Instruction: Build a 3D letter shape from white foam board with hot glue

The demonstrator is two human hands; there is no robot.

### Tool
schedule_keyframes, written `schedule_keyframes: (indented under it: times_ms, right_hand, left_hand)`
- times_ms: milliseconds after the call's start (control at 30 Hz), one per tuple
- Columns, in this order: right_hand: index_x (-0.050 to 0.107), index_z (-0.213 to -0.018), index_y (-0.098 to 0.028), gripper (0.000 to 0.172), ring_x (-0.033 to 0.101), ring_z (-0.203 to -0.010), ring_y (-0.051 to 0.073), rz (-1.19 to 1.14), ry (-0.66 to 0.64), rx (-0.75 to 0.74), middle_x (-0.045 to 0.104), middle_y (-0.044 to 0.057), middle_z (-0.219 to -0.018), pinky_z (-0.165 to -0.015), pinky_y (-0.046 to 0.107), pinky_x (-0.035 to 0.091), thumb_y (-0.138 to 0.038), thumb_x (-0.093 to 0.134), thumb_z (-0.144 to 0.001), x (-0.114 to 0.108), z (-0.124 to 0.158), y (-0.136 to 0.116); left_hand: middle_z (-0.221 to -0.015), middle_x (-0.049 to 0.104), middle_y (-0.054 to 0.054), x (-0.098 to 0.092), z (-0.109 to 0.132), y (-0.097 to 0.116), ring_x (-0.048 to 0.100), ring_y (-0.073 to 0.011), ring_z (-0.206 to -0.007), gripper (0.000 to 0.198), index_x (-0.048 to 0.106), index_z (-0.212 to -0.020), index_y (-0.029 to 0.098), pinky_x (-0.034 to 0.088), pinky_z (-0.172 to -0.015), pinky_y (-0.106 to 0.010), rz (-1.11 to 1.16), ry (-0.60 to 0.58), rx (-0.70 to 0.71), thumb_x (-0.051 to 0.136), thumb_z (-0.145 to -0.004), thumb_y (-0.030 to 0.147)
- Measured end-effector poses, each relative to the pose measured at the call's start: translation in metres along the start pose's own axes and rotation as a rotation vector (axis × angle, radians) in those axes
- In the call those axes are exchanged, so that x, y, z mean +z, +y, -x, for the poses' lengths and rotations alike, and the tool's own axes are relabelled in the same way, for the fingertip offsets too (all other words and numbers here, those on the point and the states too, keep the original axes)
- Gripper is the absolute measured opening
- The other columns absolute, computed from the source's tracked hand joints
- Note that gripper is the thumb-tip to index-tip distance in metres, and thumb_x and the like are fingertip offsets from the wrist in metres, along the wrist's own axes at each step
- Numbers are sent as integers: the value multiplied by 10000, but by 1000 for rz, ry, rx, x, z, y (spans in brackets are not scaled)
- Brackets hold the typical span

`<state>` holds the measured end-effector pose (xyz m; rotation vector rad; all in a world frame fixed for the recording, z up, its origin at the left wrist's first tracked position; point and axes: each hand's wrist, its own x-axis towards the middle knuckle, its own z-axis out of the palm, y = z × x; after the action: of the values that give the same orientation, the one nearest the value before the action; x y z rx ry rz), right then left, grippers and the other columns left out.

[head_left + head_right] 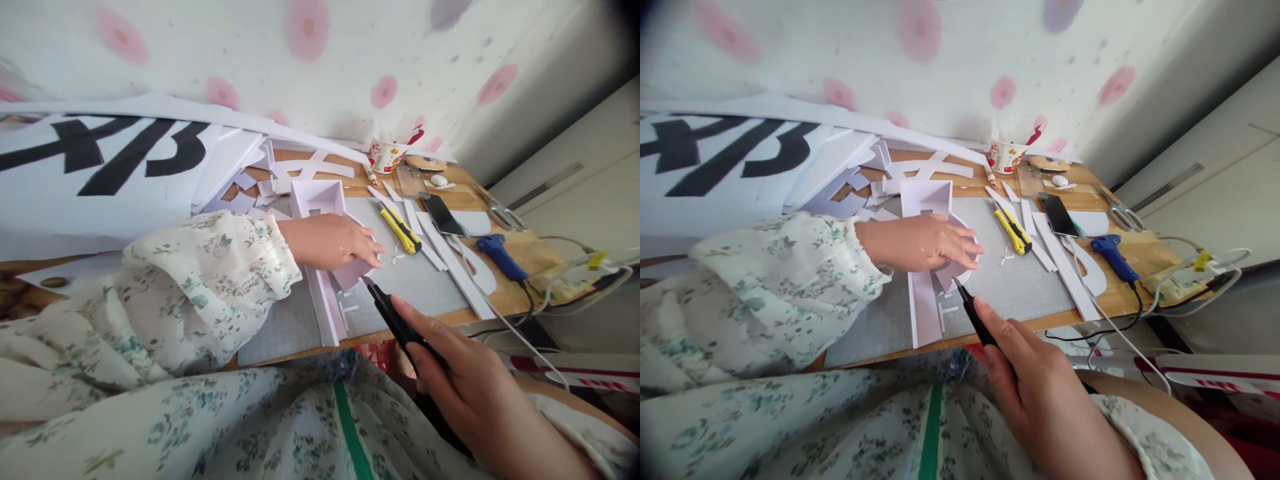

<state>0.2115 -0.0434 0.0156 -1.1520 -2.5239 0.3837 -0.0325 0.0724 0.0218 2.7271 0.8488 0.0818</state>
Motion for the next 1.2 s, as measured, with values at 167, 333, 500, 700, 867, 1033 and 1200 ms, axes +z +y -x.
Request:
schedule_keyframes:
  times_ms: [167, 333, 500, 700, 867, 1033, 1200]
  right_hand:
    - [432, -1373, -245, 427, 666, -1035, 152, 12, 14, 0, 653, 60, -1231, -784, 214, 580, -204, 408, -948, 1, -2, -1]
    - [448, -1363, -221, 415, 652, -1065, 155, 17, 9, 9, 646, 63, -1242, -815, 219, 572, -204, 400, -951, 2, -1, -1]
    - [423, -1388, -221, 446, 651, -1067, 156, 27, -11, 10, 643, 66, -1247, -810, 217, 571, -209, 404, -943, 2, -1, 0]
    - [422, -1391, -235, 439, 672, -1018, 149, 33, -18, 10, 660, 62, -1218, -795, 220, 572, -251, 404, -952, 2, -1, 0]
    - [416, -1393, -261, 438, 668, -1025, 141, 40, 1, 9, 658, 49, -1223, -807, 219, 567, -255, 405, -955, 3, -1, 0]
    - [428, -1384, -248, 430, 677, -1004, 149, 44, 8, -5, 664, 59, -1210, -794, 228, 573, -255, 399, -956, 4, -1, -1]
    - [429, -1383, -232, 426, 697, -936, 156, 44, 16, -13, 685, 78, -1160, -750, 231, 584, -258, 391, -960, 5, -1, 1]
  left_hand:
    - [-1404, 502, 72, 1, 0, -1, 363, -173, -1376, 538, 617, -1227, 312, 340, -1058, -320, 5, 16, 10, 411, -829, 12]
    - [-1392, 518, 68, 2, 0, -1, 370, -180, -1372, 526, 628, -1214, 306, 337, -1067, -319, 32, 26, 2, 420, -833, 9]
    - [-1403, 505, 62, 1, 0, 1, 357, -180, -1379, 526, 623, -1226, 280, 322, -1090, -325, 16, 10, 4, 419, -832, -1]
    - [-1410, 493, 77, 1, 0, 0, 355, -174, -1380, 534, 615, -1233, 297, 329, -1089, -330, 0, 10, 6, 415, -831, 8]
    - [-1411, 492, 71, 1, 0, 0, 353, -182, -1382, 536, 614, -1234, 289, 349, -1074, -346, 3, 12, 7, 413, -828, 3]
    - [-1412, 487, 78, 1, 0, 0, 353, -175, -1382, 544, 620, -1229, 292, 339, -1085, -340, 1, 6, -2, 415, -815, 4]
    - [-1411, 489, 84, 0, 0, 1, 350, -171, -1382, 552, 619, -1231, 298, 335, -1084, -322, 7, 1, -7, 411, -809, 9]
